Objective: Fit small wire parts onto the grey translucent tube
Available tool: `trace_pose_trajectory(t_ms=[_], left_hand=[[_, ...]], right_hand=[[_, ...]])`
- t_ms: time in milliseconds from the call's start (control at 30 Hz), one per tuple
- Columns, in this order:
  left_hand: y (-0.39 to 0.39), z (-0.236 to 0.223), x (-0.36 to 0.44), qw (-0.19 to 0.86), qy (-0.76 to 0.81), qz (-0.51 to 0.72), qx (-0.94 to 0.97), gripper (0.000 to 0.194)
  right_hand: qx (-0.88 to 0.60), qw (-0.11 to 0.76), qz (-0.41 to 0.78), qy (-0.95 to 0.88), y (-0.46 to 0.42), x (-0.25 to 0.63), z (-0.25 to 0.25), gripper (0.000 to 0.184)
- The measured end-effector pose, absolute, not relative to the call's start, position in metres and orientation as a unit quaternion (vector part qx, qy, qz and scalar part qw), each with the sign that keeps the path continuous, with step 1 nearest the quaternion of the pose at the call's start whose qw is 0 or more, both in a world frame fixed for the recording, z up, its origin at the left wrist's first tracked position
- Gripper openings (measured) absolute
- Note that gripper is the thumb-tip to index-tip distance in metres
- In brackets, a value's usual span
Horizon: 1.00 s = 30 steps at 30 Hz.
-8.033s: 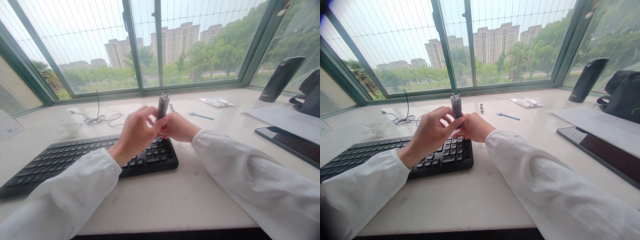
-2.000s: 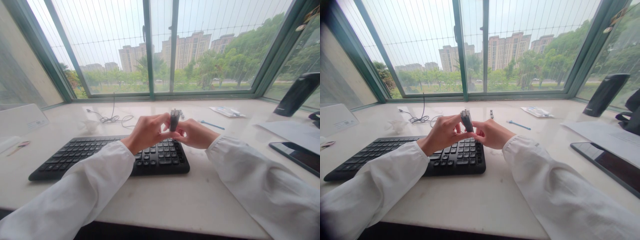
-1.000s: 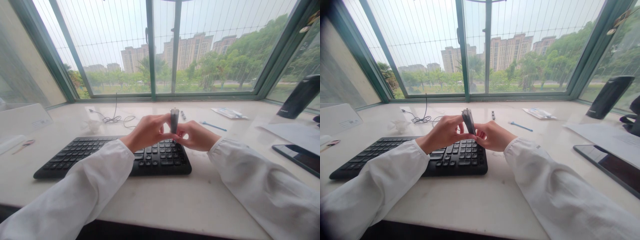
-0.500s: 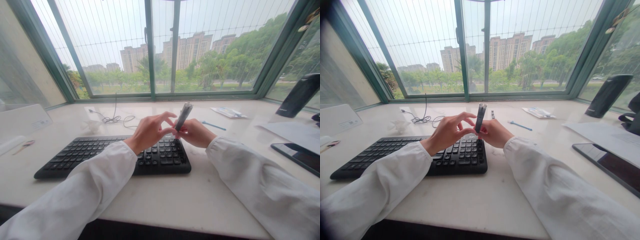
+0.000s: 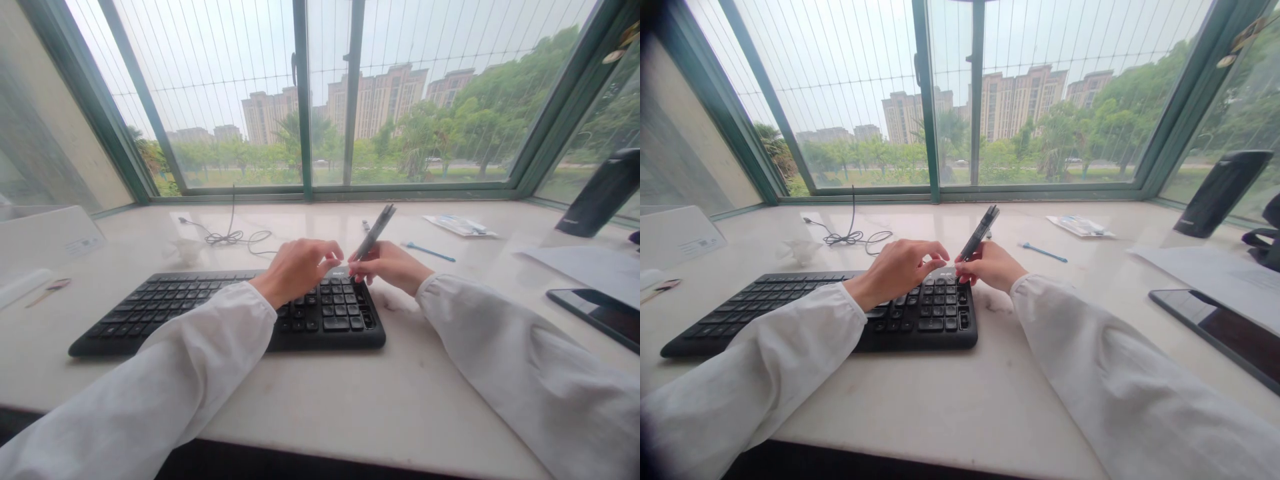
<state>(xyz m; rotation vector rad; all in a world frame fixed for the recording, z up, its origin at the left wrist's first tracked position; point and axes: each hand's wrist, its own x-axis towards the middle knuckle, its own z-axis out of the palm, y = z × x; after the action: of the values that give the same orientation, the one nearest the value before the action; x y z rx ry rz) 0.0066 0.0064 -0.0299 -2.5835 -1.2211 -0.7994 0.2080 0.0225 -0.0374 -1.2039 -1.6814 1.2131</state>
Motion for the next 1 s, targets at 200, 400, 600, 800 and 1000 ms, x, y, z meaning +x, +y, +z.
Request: trace_pose_trajectory(t_ms=[200, 400, 600, 800, 1000], left_hand=[[0.006, -0.031, 0.004, 0.079, -0.408, -0.263, -0.871, 0.015], [0.002, -0.028, 0.009, 0.076, -0.418, -0.266, -0.865, 0.019], [-0.008, -0.019, 0.021, 0.037, -0.393, -0.312, -0.864, 0.032], [-0.013, -0.02, 0.033, 0.052, -0.395, -0.35, -0.848, 0.027], [-0.011, -0.021, 0.034, 0.03, -0.408, -0.361, -0.838, 0.019]], right_hand=[[-0.507, 0.396, 0.454, -0.617, 0.015, 0.201, -0.042, 0.013], [-0.509, 0.398, 0.41, -0.643, 0.012, 0.202, -0.043, 0.012], [-0.487, 0.354, 0.309, -0.737, 0.003, 0.204, -0.035, 0.006], [-0.451, 0.334, 0.239, -0.792, 0.001, 0.204, -0.03, 0.01], [-0.404, 0.316, 0.239, -0.824, 0.005, 0.21, -0.026, 0.007]])
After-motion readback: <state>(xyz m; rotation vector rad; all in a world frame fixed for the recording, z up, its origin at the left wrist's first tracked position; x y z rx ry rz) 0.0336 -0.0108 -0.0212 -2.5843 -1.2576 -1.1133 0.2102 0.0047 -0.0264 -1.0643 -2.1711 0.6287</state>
